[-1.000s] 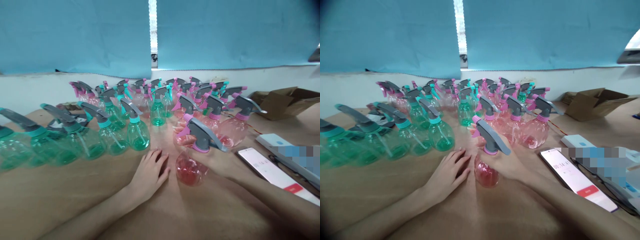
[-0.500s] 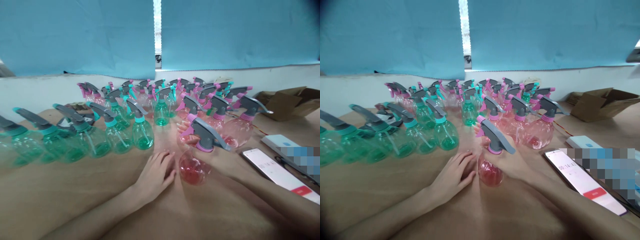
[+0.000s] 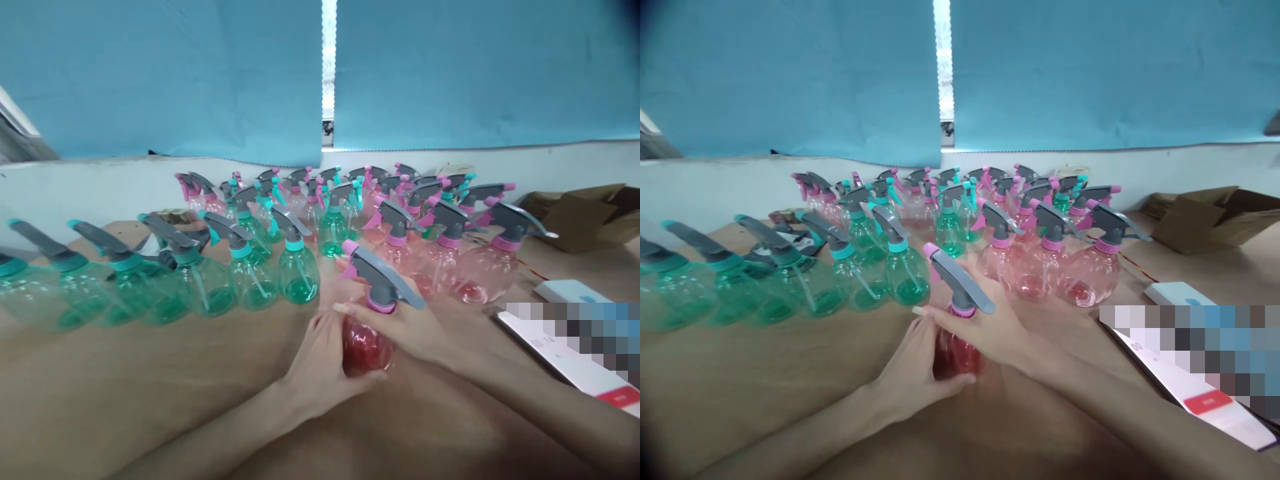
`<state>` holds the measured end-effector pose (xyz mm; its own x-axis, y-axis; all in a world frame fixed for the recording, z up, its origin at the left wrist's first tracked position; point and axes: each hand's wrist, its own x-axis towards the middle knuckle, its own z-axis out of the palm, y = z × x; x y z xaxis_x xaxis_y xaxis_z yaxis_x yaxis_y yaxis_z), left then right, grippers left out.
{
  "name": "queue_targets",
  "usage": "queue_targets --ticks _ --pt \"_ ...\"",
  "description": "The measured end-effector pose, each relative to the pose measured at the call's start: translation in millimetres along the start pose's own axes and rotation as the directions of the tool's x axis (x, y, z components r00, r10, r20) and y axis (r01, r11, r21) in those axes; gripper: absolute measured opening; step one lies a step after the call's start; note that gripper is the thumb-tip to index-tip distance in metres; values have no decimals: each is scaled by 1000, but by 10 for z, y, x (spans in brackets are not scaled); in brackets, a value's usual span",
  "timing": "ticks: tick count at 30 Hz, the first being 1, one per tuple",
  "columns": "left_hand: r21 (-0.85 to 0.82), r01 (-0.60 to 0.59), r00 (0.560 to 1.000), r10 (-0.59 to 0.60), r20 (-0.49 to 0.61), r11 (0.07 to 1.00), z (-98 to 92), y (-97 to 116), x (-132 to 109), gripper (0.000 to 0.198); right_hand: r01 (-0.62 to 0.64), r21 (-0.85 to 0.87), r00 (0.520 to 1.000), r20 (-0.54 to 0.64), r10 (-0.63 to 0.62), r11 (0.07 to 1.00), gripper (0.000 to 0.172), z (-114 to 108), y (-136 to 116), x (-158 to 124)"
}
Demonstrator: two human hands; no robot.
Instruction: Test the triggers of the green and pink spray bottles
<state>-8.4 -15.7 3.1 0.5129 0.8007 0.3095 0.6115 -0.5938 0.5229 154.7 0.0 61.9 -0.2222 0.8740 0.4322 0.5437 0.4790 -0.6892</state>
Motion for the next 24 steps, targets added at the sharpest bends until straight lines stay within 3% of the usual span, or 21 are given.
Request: queue_targets --ticks 3,6,11,16,20,24 --pt "23 -3 1000 4 -26 1000 -19 15 -11 70 26 47 1000 0 -26 999 45 -33 26 6" --pt "69 37 997 -32 -63 997 -35 4 4 81 44 -72 999 27 -42 996 65 -103 21 -43" --pt "179 76 997 -71 -34 981 -63 -83 22 91 -78 -279 996 24 89 957 45 -159 -78 -155" --pt "355 75 997 -70 -28 932 -111 -177 -96 73 14 -424 999 -41 -35 906 52 -40 72 -64" --pt "474 25 996 16 -83 880 -174 -199 -228 56 55 -547 991 -75 -114 835 64 70 222 118" --pt "491 -29 996 65 -56 870 -200 -182 -273 46 35 -566 993 -71 -92 824 53 140 232 265"
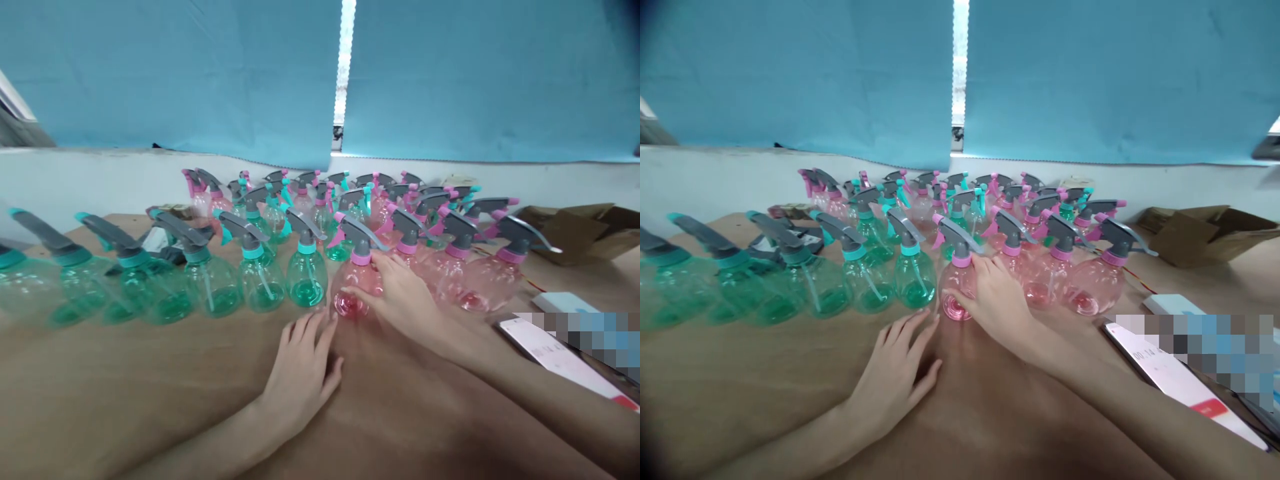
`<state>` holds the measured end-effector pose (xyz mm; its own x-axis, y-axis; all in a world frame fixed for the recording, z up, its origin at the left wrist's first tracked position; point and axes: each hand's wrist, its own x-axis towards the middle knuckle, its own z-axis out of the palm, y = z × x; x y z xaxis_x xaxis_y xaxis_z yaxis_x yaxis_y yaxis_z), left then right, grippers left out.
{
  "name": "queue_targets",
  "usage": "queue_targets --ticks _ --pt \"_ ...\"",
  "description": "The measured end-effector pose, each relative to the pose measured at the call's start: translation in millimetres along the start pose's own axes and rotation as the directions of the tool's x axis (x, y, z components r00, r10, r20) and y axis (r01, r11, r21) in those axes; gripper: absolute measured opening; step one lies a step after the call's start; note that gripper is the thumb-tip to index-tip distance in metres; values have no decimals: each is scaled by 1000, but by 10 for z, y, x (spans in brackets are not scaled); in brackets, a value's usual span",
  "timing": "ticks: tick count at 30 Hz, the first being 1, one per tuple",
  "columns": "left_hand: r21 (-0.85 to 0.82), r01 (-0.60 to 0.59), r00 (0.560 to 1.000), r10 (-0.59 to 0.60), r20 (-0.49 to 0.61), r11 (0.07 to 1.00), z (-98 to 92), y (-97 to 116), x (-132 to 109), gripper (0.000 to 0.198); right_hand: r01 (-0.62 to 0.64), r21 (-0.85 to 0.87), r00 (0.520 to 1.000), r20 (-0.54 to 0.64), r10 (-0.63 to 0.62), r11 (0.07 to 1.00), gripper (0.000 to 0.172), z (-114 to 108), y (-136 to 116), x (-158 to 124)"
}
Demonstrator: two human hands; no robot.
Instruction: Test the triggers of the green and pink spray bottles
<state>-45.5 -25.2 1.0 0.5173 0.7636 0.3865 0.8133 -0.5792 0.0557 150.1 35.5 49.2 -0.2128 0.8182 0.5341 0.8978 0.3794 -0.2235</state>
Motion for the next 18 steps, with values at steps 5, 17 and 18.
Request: queue_targets --ticks 5,17,18 --pt "-33 -21 999 23 39 999 8 19 17 43 -34 -16 999 10 34 999 51 43 -49 108" --pt "-65 -12 998 16 66 998 7 16 25 36 -50 8 999 12 50 999 60 126 -10 197" --pt "-63 -14 998 18 64 998 5 15 26 35 -50 12 999 16 50 999 59 132 -10 194"
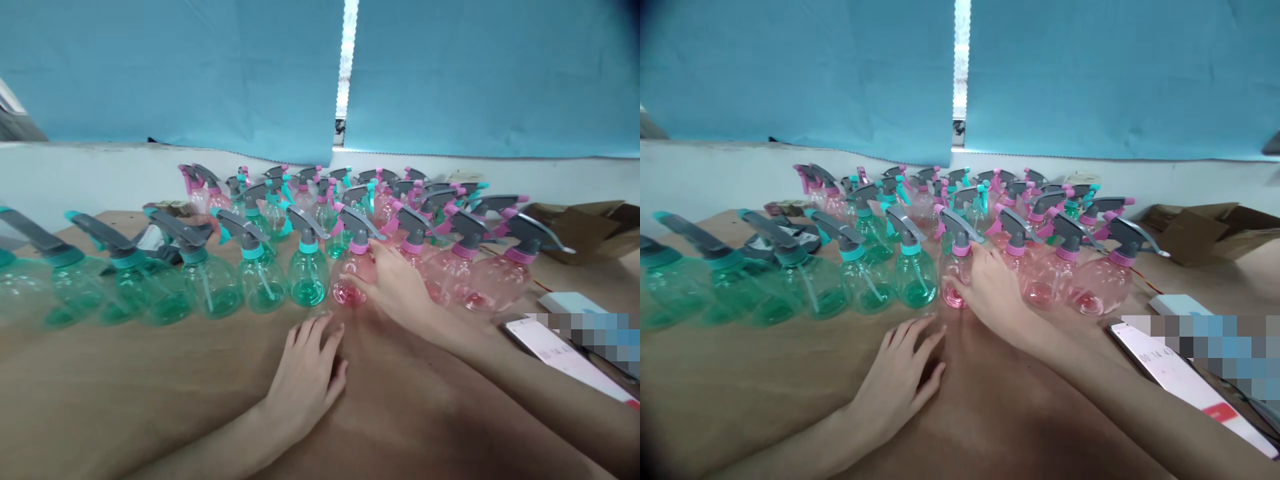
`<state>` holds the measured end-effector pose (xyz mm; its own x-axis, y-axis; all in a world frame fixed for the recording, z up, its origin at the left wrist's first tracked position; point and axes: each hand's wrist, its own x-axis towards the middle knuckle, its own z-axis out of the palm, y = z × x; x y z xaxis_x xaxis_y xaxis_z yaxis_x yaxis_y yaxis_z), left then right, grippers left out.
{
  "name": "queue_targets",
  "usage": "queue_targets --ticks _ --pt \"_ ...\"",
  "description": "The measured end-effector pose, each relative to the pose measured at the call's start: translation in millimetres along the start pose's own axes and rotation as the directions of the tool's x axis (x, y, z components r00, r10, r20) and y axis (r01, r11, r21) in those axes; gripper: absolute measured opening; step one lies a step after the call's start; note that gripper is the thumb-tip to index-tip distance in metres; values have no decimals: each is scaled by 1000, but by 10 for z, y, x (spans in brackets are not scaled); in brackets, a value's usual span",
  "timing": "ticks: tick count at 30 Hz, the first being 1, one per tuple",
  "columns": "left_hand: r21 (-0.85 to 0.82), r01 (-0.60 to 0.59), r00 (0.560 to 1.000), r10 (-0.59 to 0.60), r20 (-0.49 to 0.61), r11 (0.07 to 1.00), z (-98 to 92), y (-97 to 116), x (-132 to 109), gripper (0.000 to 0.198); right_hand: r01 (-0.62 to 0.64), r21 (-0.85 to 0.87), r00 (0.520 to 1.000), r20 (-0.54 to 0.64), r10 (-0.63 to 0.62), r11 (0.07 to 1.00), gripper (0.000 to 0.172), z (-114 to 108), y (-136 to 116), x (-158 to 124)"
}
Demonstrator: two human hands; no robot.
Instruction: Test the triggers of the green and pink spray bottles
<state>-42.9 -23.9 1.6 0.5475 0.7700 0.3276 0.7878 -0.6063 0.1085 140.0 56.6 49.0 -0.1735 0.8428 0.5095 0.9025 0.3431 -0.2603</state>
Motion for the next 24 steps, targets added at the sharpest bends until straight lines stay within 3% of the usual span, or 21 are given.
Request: queue_targets --ticks 7,10,13,15,20,24 --pt "15 -3 1000 3 -14 1000 7 -5 -5 34 54 11 998 -45 -54 998 75 -37 -3 -148" --pt "13 4 1000 -4 -9 1000 3 -5 -5 34 71 6 995 -75 -71 997 66 -171 44 -256" --pt "13 -3 1000 4 -15 1000 -1 -11 -2 33 -15 42 998 -53 17 999 42 -340 172 -361" --pt "12 -15 1000 15 -20 1000 2 -15 2 33 -107 60 994 -10 108 992 35 -441 291 -415" --pt "14 -55 998 55 -43 998 20 -19 19 32 -242 30 968 -56 243 970 40 -587 544 -458" --pt "-4 -84 994 83 -65 996 22 -10 31 29 -249 0 967 -64 248 969 46 -563 617 -403"
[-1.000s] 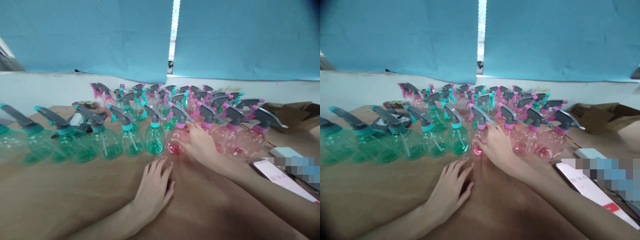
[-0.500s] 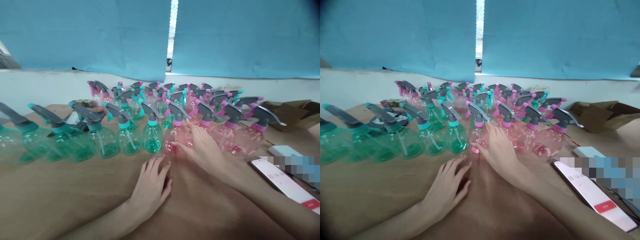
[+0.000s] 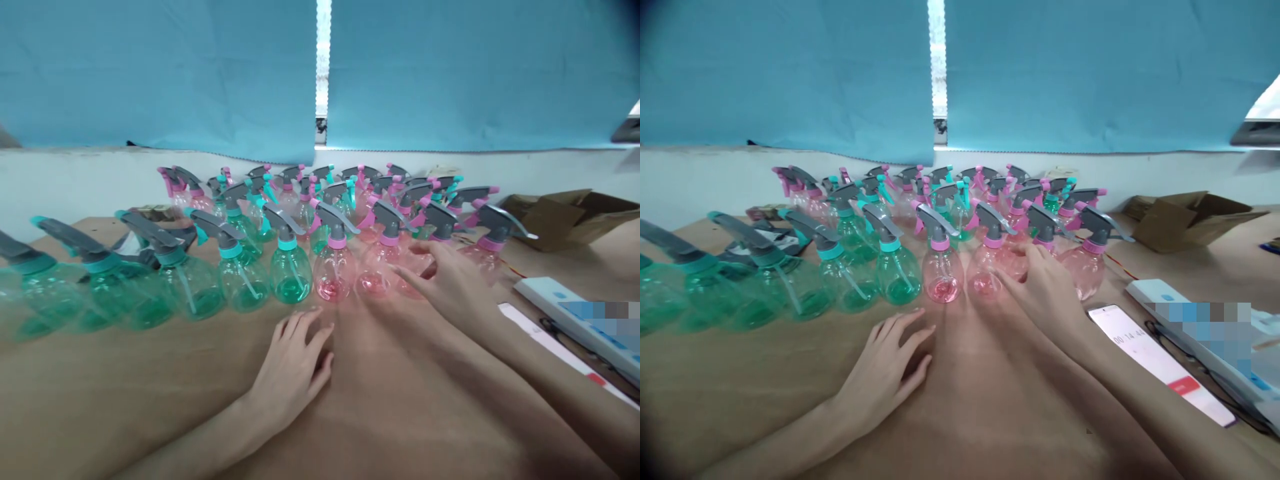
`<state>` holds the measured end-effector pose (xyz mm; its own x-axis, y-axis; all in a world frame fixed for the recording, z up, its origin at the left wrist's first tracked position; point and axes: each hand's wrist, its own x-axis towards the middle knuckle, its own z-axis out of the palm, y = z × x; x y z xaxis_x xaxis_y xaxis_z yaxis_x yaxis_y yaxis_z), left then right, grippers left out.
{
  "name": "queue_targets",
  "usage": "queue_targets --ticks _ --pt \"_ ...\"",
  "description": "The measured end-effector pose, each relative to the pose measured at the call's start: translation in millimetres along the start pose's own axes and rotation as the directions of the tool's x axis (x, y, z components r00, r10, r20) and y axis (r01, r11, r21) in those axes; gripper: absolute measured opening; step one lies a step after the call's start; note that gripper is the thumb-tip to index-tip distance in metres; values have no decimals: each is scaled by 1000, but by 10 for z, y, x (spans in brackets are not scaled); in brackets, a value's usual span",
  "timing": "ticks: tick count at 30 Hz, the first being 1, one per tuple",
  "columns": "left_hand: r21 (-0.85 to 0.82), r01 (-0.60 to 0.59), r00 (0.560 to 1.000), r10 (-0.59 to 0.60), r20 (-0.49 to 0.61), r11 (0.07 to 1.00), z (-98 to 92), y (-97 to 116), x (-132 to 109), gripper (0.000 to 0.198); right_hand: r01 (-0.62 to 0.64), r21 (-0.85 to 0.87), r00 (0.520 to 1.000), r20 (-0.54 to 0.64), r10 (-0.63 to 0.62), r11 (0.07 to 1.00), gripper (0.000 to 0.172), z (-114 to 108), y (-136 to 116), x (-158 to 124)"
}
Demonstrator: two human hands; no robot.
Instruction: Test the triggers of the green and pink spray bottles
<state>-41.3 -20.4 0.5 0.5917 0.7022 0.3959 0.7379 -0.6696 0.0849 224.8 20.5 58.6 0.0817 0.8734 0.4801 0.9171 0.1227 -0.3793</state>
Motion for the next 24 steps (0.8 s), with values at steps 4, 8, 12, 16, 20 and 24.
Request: queue_targets --ticks 4,8,12,16,20,24 --pt "-14 -21 999 20 -25 1000 1 17 -3 28 49 2 997 66 -49 999 59 137 -30 83" --pt "-33 -60 997 58 -55 998 -3 32 19 26 57 -22 995 83 -55 998 56 252 -88 133" --pt "-81 -85 992 77 -99 993 -58 47 102 24 41 -61 995 96 -35 997 55 238 -117 96" --pt "-200 -52 993 30 -113 978 -126 112 232 26 12 -120 995 98 0 993 59 131 -82 -49" --pt "-345 42 995 -68 -66 938 -106 254 378 34 59 -105 993 109 -48 993 63 -17 5 -262" --pt "-488 172 985 -154 77 856 -12 428 488 62 124 -3 976 183 -121 992 58 -177 73 -486"
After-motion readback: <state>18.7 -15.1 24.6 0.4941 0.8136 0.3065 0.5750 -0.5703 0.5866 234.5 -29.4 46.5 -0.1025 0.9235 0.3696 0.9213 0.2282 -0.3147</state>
